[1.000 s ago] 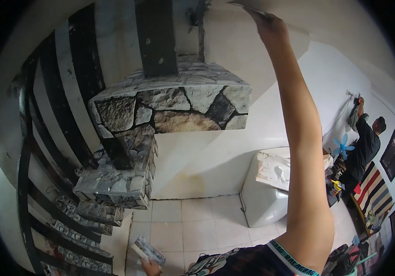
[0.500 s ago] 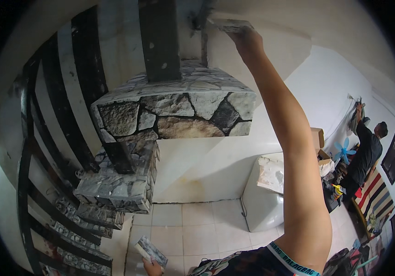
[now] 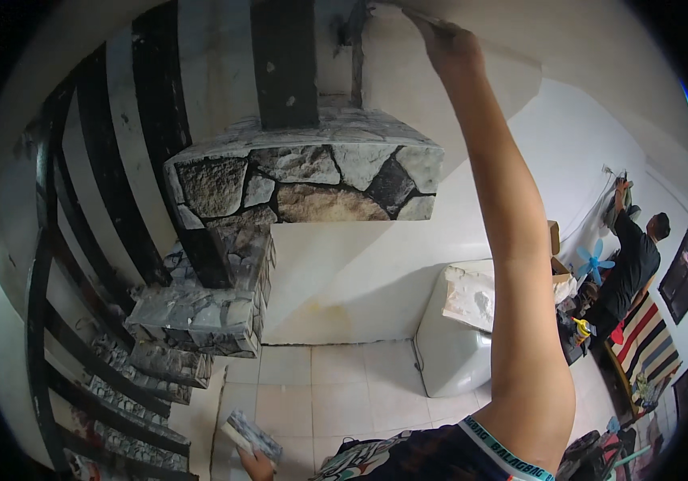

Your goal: Apply plaster to a stone-textured wall surface using a putty knife and a hawk.

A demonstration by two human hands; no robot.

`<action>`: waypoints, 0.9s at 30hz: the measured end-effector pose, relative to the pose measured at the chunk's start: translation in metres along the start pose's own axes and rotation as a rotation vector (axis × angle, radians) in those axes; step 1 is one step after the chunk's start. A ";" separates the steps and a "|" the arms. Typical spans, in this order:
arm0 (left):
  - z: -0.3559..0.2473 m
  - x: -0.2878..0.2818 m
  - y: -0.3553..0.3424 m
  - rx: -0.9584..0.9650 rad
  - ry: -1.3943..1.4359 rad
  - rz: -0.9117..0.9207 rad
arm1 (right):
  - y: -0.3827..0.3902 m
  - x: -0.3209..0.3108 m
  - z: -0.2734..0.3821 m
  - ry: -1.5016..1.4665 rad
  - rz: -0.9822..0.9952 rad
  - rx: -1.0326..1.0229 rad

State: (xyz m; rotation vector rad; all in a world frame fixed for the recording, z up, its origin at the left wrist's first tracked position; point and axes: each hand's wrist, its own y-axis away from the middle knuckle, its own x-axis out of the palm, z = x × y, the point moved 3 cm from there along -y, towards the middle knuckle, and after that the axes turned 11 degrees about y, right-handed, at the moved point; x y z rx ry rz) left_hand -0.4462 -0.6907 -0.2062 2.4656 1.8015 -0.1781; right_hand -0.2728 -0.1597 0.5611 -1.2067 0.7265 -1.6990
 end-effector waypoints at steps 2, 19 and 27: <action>-0.003 -0.005 -0.005 -0.025 -0.071 0.001 | 0.021 0.009 0.009 0.080 -0.078 -0.121; -0.076 0.042 -0.001 0.016 -0.045 0.195 | 0.108 0.029 0.026 0.532 -0.019 -0.215; -0.093 0.052 0.007 0.080 -0.016 0.200 | 0.035 0.007 -0.034 0.833 -0.015 -0.069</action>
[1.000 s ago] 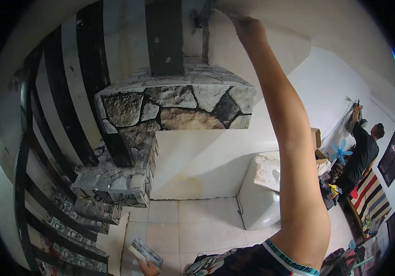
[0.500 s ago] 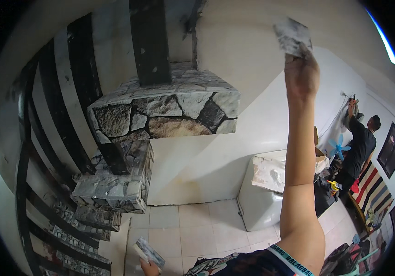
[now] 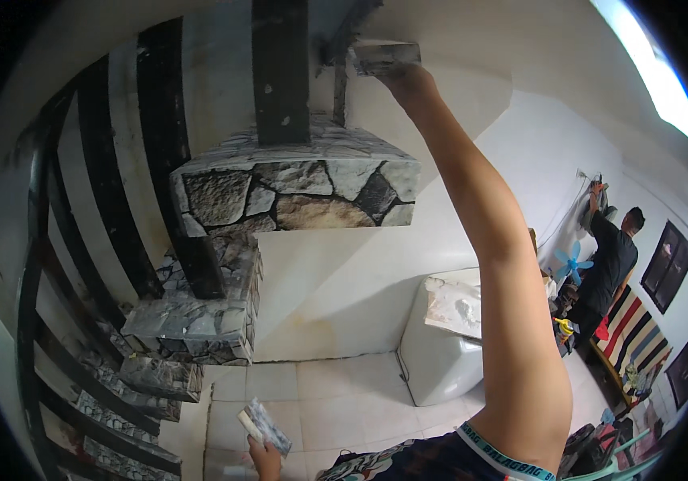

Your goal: Apply plaster to a stone-textured wall surface using a putty knife and a hawk.

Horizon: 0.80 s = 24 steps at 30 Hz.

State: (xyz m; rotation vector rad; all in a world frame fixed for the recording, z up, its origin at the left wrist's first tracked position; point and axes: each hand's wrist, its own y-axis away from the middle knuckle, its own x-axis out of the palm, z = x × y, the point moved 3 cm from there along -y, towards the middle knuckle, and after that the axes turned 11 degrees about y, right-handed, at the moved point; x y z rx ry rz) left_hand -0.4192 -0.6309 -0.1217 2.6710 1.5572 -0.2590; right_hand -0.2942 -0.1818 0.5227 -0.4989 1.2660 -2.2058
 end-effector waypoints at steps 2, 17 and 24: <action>0.020 0.001 -0.004 0.000 0.094 -0.005 | -0.010 0.008 0.004 -0.470 -0.078 0.127; 0.030 -0.026 -0.017 -0.006 0.093 0.045 | 0.056 -0.022 0.133 -0.628 0.101 -0.048; 0.041 0.002 -0.034 0.025 -0.010 0.194 | 0.186 -0.041 0.157 0.547 -0.151 -0.434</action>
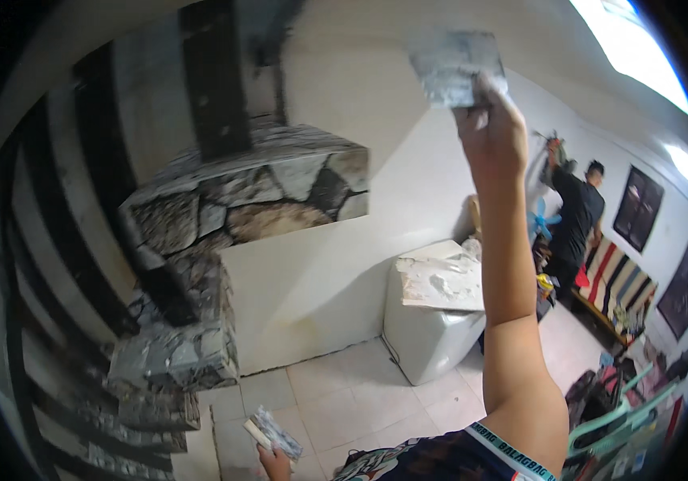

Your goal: Apply plaster to a stone-textured wall surface using a putty knife and a hawk.

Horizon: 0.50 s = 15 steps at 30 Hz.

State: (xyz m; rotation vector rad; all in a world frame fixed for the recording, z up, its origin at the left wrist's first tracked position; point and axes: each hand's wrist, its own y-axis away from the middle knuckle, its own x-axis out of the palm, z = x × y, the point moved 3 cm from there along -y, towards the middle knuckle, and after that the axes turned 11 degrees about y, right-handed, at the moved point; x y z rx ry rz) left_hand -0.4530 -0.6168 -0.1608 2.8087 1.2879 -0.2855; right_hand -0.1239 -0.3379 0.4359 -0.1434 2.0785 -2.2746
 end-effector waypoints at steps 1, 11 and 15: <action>0.014 0.005 -0.005 0.005 -0.022 0.027 | 0.018 -0.003 -0.003 -0.743 -0.164 0.375; 0.006 0.089 -0.019 -0.078 0.136 0.381 | 0.382 -0.139 -0.019 -0.374 -0.499 1.277; 0.015 0.118 -0.027 -0.138 0.085 0.411 | 0.532 -0.172 0.038 -0.351 -0.874 1.704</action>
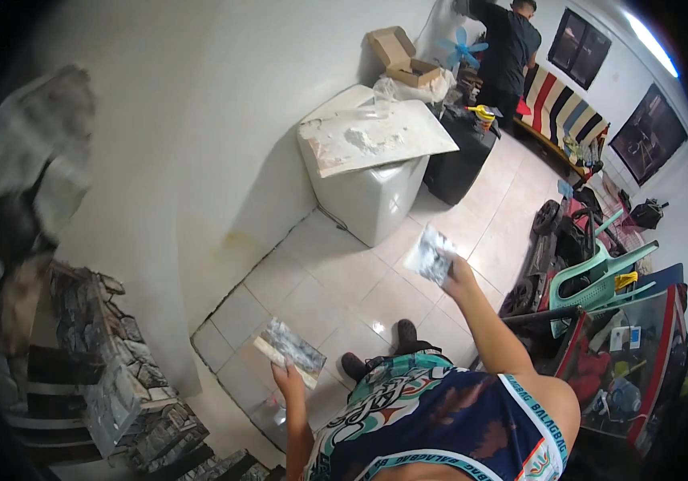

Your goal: Apply plaster to a stone-textured wall surface using a putty knife and a hawk.

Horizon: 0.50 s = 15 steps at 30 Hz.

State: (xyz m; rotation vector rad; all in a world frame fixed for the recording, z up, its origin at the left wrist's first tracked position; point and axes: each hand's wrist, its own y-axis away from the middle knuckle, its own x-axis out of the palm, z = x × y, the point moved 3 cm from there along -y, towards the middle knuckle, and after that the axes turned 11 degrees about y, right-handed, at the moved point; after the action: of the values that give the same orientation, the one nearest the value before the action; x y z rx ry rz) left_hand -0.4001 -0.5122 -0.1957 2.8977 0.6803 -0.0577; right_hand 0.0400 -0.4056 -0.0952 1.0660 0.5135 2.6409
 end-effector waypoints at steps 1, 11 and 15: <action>0.001 0.011 -0.005 0.010 0.001 0.024 | 0.005 -0.032 -0.012 -0.032 -0.048 0.021; -0.074 0.232 -0.027 -0.366 0.375 0.154 | 0.015 -0.169 0.042 -0.137 -0.221 -0.040; -0.056 0.284 -0.063 -0.261 0.262 0.237 | 0.011 -0.217 0.080 -0.061 -0.260 -0.090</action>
State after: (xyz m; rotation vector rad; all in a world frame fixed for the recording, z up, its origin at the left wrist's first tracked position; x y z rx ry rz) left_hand -0.1740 -0.3230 -0.1717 2.7306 0.3440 0.4137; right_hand 0.2475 -0.4735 -0.1715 0.9773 0.4801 2.3755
